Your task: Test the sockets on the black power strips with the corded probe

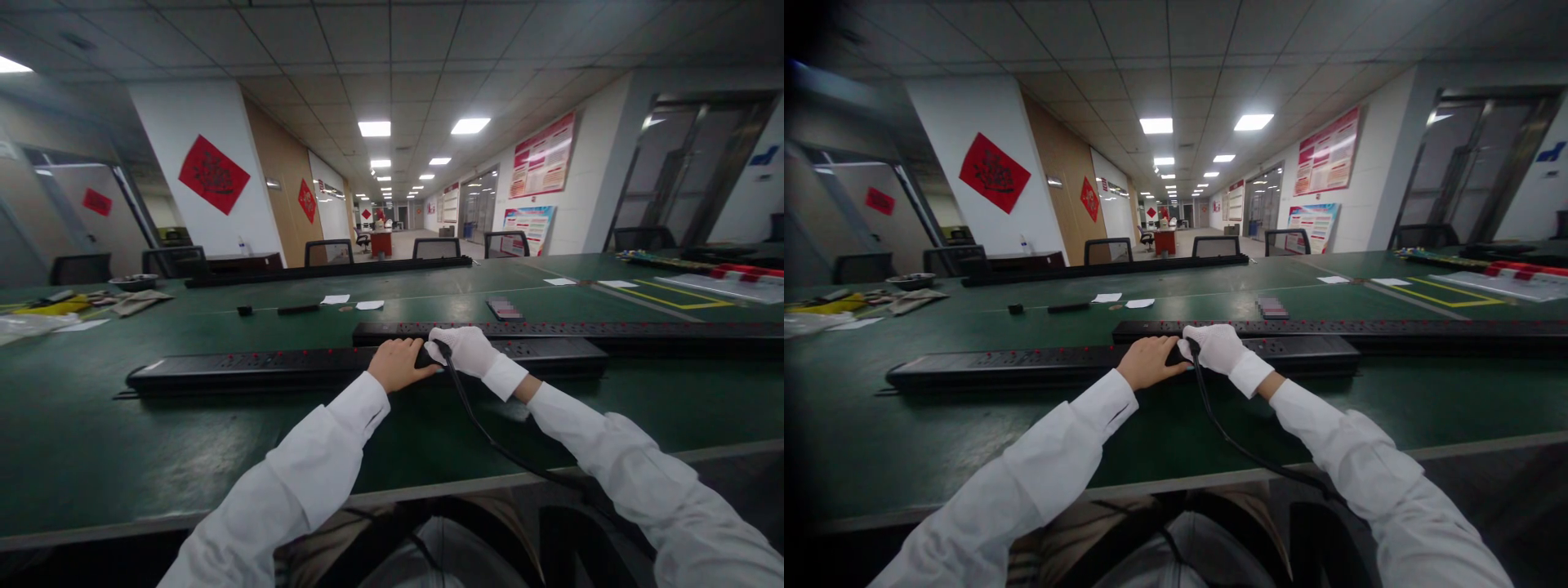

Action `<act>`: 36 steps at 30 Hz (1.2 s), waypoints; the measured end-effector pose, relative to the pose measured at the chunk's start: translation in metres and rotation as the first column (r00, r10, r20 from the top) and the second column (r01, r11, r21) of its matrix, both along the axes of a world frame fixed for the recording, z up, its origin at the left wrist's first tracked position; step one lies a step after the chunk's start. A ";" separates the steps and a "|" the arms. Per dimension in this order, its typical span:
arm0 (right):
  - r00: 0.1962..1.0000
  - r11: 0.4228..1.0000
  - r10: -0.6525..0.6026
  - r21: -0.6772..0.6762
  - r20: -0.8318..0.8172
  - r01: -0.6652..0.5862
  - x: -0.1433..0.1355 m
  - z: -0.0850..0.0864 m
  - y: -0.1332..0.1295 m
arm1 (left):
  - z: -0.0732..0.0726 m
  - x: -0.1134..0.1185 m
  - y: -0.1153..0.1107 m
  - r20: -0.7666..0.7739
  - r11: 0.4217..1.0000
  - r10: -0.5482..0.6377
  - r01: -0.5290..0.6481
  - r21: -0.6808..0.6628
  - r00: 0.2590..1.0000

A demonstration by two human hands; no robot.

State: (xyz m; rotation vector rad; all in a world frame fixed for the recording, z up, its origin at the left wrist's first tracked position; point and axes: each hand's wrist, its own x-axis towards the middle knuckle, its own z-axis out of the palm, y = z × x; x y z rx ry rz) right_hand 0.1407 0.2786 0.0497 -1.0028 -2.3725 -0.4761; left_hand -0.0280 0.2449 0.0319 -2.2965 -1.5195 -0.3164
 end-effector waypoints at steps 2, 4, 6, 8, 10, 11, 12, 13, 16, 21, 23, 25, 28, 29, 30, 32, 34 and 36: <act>1.000 1.000 -0.006 0.004 0.004 0.006 0.000 0.000 0.000 | 0.000 0.000 0.000 0.002 1.000 0.002 -0.002 0.000 1.000; 1.000 1.000 -0.002 0.001 0.008 0.002 0.000 0.001 -0.001 | 0.001 0.000 -0.001 0.006 1.000 0.005 -0.005 -0.008 1.000; 1.000 1.000 -0.001 -0.002 0.007 0.001 0.000 0.001 -0.001 | 0.001 0.001 -0.001 0.009 1.000 0.010 -0.010 -0.017 1.000; 1.000 1.000 -0.008 0.000 0.002 0.008 0.000 0.001 -0.002 | 0.002 0.001 -0.002 0.010 1.000 0.012 -0.012 -0.022 1.000; 1.000 1.000 -0.012 -0.003 0.000 0.012 -0.001 0.001 -0.002 | 0.002 0.001 -0.002 0.011 1.000 0.013 -0.013 -0.025 1.000; 1.000 1.000 -0.013 -0.009 -0.001 0.013 -0.001 0.001 -0.003 | 0.002 0.001 -0.002 0.012 1.000 0.014 -0.013 -0.026 1.000; 1.000 1.000 -0.012 -0.018 -0.002 0.012 -0.001 0.001 -0.003 | 0.002 0.001 -0.002 0.013 1.000 0.014 -0.014 -0.027 1.000; 1.000 1.000 -0.009 -0.027 -0.005 0.009 -0.001 0.001 -0.003 | 0.002 0.002 -0.002 0.014 0.999 0.015 -0.015 -0.029 1.000; 1.000 0.999 0.004 -0.046 -0.011 -0.005 -0.001 0.002 -0.003 | 0.003 0.002 -0.002 0.019 0.999 0.012 -0.012 -0.033 1.000; 1.000 0.999 -0.024 -0.034 0.002 0.024 -0.001 0.002 -0.003 | 0.003 0.001 -0.002 0.017 1.000 0.005 -0.005 -0.027 1.000; 1.000 1.000 -0.025 -0.018 0.008 0.026 -0.001 0.002 -0.003 | 0.003 0.001 -0.002 0.017 1.000 0.001 -0.001 -0.018 1.000; 1.000 1.000 -0.021 -0.010 0.015 0.021 0.000 0.002 -0.003 | 0.003 0.002 -0.002 0.016 1.000 0.008 -0.008 -0.013 1.000; 1.000 1.000 -0.019 -0.017 0.018 0.019 0.000 0.003 -0.004 | 0.003 0.002 -0.002 0.011 0.999 0.021 -0.021 -0.030 1.000; 1.000 1.000 -0.022 -0.019 0.015 0.022 0.000 0.003 -0.004 | 0.003 0.003 -0.002 0.009 0.999 0.023 -0.023 -0.035 1.000; 1.000 0.999 -0.024 -0.022 0.013 0.024 0.000 0.003 -0.004 | 0.004 0.003 -0.002 0.006 0.999 0.024 -0.024 -0.039 1.000; 1.000 0.999 -0.024 -0.028 0.012 0.024 0.000 0.003 -0.004 | 0.004 0.003 -0.002 0.000 0.999 0.024 -0.024 -0.039 1.000; 1.000 0.999 -0.022 -0.032 0.013 0.023 0.000 0.003 -0.004 | 0.004 0.003 -0.003 -0.005 0.999 0.017 -0.017 -0.035 1.000; 1.000 0.999 -0.021 -0.032 0.017 0.021 0.000 0.003 -0.004 | 0.004 0.003 -0.003 -0.006 1.000 0.009 -0.010 -0.029 1.000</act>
